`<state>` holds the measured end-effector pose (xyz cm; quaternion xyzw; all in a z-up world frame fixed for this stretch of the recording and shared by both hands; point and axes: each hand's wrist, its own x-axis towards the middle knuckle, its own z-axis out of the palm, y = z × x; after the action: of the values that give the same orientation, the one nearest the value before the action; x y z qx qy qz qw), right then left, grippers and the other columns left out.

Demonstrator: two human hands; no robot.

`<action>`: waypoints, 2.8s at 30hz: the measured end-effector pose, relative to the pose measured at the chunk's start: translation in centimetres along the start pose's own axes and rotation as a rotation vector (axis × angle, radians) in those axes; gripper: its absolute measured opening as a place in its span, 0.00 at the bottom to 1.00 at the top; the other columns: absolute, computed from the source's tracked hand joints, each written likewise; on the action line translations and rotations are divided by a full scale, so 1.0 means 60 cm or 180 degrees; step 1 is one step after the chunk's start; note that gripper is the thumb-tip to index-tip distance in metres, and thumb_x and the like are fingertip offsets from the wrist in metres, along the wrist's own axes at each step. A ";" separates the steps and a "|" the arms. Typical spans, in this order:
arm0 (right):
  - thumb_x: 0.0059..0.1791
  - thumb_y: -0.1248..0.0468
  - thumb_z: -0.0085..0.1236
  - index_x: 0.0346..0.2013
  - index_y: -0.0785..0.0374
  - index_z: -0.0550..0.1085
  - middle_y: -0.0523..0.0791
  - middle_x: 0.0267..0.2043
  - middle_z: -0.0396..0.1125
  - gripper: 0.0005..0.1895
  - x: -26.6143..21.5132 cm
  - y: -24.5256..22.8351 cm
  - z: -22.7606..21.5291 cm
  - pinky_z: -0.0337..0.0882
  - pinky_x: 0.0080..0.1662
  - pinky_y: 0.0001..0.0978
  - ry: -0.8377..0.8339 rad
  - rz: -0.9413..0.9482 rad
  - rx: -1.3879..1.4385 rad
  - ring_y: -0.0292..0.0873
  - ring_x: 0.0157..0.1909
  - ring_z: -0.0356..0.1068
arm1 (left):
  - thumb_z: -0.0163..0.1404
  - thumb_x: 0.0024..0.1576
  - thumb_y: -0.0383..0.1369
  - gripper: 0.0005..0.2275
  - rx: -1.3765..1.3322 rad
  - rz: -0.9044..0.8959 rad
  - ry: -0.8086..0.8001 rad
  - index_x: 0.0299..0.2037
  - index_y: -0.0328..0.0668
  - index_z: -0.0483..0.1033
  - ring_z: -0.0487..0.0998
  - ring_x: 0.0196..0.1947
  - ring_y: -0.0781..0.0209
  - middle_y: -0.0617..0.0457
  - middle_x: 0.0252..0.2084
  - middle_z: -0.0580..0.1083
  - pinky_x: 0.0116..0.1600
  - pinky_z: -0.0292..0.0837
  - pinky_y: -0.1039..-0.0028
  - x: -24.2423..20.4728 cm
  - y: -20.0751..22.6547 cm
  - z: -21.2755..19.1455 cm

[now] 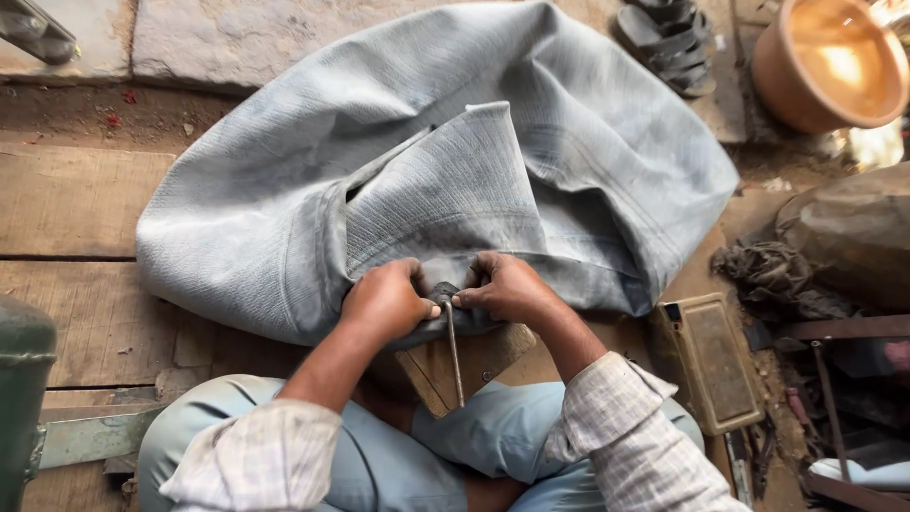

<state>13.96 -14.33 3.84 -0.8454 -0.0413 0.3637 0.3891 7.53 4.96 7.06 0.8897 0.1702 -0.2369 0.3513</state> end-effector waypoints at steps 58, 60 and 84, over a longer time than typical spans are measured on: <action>0.46 0.55 0.63 0.52 0.55 0.76 0.47 0.55 0.68 0.20 -0.398 0.617 0.052 0.62 0.61 0.49 0.2634 0.1302 -0.1060 0.52 0.61 0.63 | 0.62 0.57 0.27 0.10 -0.0464 -0.0878 -0.0665 0.35 0.24 0.76 0.71 0.20 0.60 0.42 0.27 0.74 0.23 0.65 0.74 0.195 -0.174 0.046; 0.45 0.52 0.63 0.49 0.54 0.75 0.47 0.51 0.66 0.20 -0.398 0.584 0.036 0.62 0.57 0.46 0.2474 0.1033 -0.1295 0.50 0.58 0.62 | 0.64 0.59 0.28 0.11 -0.0604 -0.0722 -0.0821 0.36 0.22 0.77 0.71 0.19 0.62 0.41 0.27 0.74 0.20 0.63 0.74 0.259 -0.252 0.053; 0.56 0.70 0.58 0.42 0.63 0.72 0.47 0.37 0.71 0.03 -0.412 0.332 -0.203 0.72 0.41 0.32 0.3156 -0.1898 0.2299 0.41 0.39 0.72 | 0.62 0.51 0.25 0.07 -0.0967 -0.0789 -0.0674 0.36 0.29 0.81 0.73 0.18 0.61 0.47 0.24 0.77 0.21 0.63 0.72 0.120 -0.063 0.038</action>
<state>-0.53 -44.51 9.81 -0.6817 0.0346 -0.1984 0.7034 11.05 6.98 -0.37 0.7689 0.2742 -0.3420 0.4654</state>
